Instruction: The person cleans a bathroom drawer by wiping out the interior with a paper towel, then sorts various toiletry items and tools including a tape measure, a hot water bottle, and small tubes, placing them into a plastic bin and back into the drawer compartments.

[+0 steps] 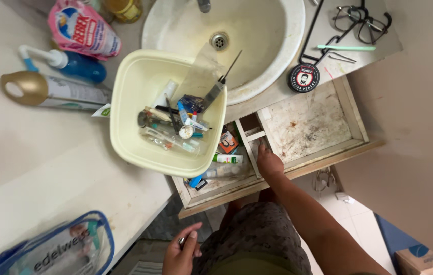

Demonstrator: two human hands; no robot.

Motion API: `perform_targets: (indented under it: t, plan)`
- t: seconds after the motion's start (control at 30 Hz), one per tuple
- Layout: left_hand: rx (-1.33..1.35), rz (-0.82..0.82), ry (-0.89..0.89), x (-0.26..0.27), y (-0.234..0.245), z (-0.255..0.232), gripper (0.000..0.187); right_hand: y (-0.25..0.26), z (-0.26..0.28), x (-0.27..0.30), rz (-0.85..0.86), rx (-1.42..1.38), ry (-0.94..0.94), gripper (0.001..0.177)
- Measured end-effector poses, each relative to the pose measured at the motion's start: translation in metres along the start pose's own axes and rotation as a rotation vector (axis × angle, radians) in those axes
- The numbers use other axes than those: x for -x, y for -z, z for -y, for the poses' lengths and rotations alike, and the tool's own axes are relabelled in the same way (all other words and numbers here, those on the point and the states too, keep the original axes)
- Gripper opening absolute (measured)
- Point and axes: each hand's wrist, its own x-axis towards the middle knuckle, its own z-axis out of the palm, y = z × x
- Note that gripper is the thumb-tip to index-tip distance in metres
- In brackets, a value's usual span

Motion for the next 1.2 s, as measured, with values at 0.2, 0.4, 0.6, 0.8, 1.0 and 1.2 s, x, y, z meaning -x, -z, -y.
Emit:
perform_targets:
  t: [0.2, 0.4, 0.6, 0.8, 1.0, 1.2]
  plan:
    - [-0.137, 0.053, -0.007, 0.036, -0.027, -0.051, 0.038, 0.105, 0.040, 0.088, 0.139, -0.373, 0.135, 0.036]
    - [-0.088, 0.154, -0.269, 0.058, -0.036, -0.063, 0.030, 0.195, 0.113, 0.165, 0.203, -0.753, 0.408, 0.024]
    - [-0.013, 0.348, -0.451, 0.076, -0.045, -0.075, 0.041, 0.256, 0.171, 0.199, -0.077, -0.733, 0.565, 0.021]
    - [-0.154, 0.529, -0.628, 0.098, -0.060, -0.102, 0.074, 0.241, 0.147, 0.228, 0.213, -0.484, 0.534, 0.021]
    - [-0.502, 0.388, -0.648, 0.107, -0.070, -0.111, 0.090, 0.205, 0.131, 0.228, 0.381, -0.901, 0.408, 0.023]
    - [-0.454, 0.244, -0.662, 0.069, -0.051, -0.096, 0.080, 0.217, 0.149, 0.191, 0.207, -0.927, 0.298, 0.025]
